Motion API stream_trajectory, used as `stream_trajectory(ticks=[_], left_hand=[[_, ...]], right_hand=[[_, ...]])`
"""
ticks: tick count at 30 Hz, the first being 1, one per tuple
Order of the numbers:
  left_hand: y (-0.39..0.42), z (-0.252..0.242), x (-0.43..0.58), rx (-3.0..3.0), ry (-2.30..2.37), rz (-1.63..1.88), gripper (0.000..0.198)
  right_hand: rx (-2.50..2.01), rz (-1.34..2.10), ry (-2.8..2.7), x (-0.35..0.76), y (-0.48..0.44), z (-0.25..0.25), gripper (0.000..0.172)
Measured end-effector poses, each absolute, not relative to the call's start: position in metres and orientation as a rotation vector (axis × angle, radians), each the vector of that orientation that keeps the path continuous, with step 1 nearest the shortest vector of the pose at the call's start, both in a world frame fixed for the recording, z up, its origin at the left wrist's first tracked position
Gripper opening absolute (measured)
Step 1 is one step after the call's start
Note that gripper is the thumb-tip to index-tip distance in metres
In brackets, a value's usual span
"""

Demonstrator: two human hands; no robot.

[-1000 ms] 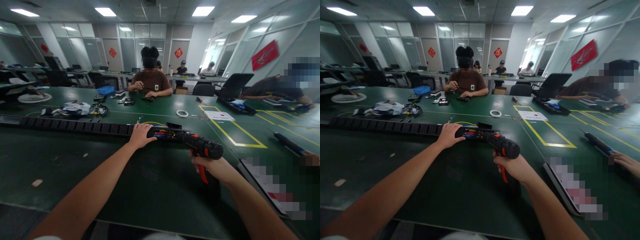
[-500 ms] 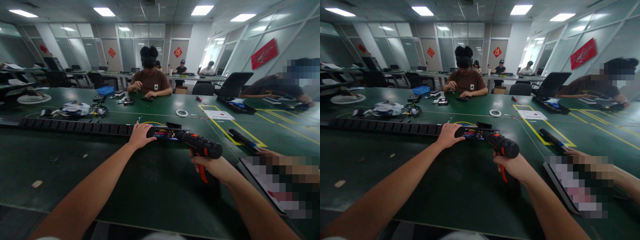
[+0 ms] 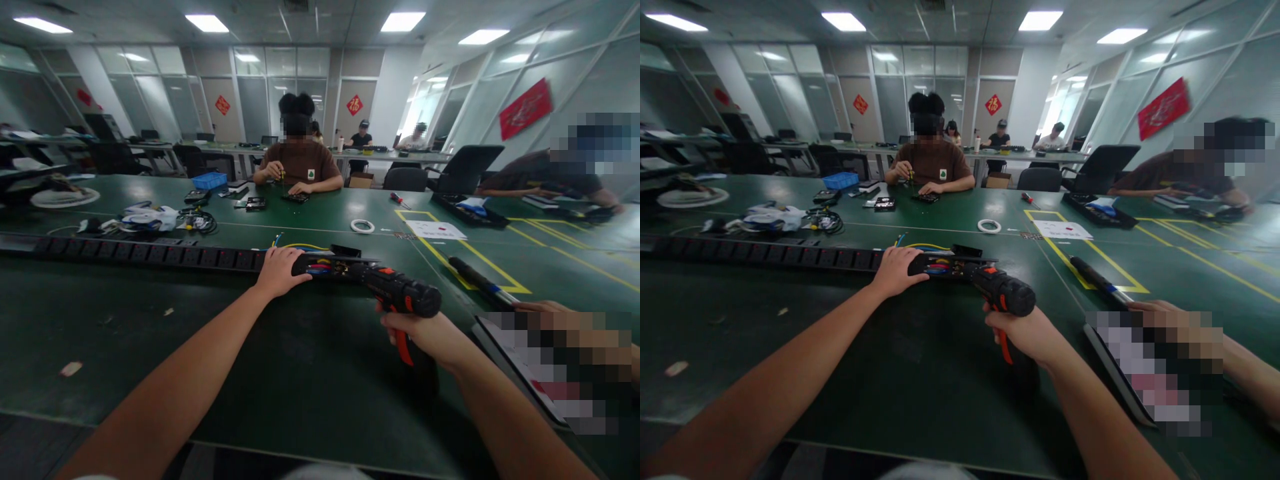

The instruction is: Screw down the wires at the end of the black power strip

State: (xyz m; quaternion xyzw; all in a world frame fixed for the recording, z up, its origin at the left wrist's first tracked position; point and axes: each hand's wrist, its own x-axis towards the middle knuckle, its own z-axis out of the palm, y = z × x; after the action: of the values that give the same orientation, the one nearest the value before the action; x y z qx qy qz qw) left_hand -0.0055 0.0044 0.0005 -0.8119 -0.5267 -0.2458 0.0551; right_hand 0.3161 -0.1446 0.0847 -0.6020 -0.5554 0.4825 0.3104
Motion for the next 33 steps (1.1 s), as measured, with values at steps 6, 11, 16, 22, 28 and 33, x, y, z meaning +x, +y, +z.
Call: stream_trajectory(ticks=[6,11,16,22,28,33], left_hand=[[0.0045,-0.0001,-0.0057,-2.475,-1.601,-0.753,0.067],[0.0038,0.0005,-0.0051,-2.471,-1.602,-0.755,0.066],[0.0026,0.0031,-0.0041,-2.485,-1.605,-0.758,0.066],[0.0033,0.0022,-0.0042,-2.48,-1.617,-0.76,0.068],[0.0034,0.0015,-0.0044,-2.491,-1.605,-0.764,0.066],[0.0029,0.0025,-0.004,-2.483,-1.615,-0.758,0.066]], right_hand=[[-1.585,1.276,-1.479,0.3199,-0.1425,0.0806,0.027],[-1.579,1.265,-1.501,0.3216,-0.1414,0.0795,0.024],[-1.584,1.248,-1.512,0.321,-0.1432,0.0816,0.024],[-1.588,1.26,-1.513,0.3199,-0.1439,0.0834,0.024],[-1.587,1.262,-1.495,0.3179,-0.1444,0.0846,0.026],[-1.584,1.266,-1.513,0.3171,-0.1447,0.0847,0.026]])
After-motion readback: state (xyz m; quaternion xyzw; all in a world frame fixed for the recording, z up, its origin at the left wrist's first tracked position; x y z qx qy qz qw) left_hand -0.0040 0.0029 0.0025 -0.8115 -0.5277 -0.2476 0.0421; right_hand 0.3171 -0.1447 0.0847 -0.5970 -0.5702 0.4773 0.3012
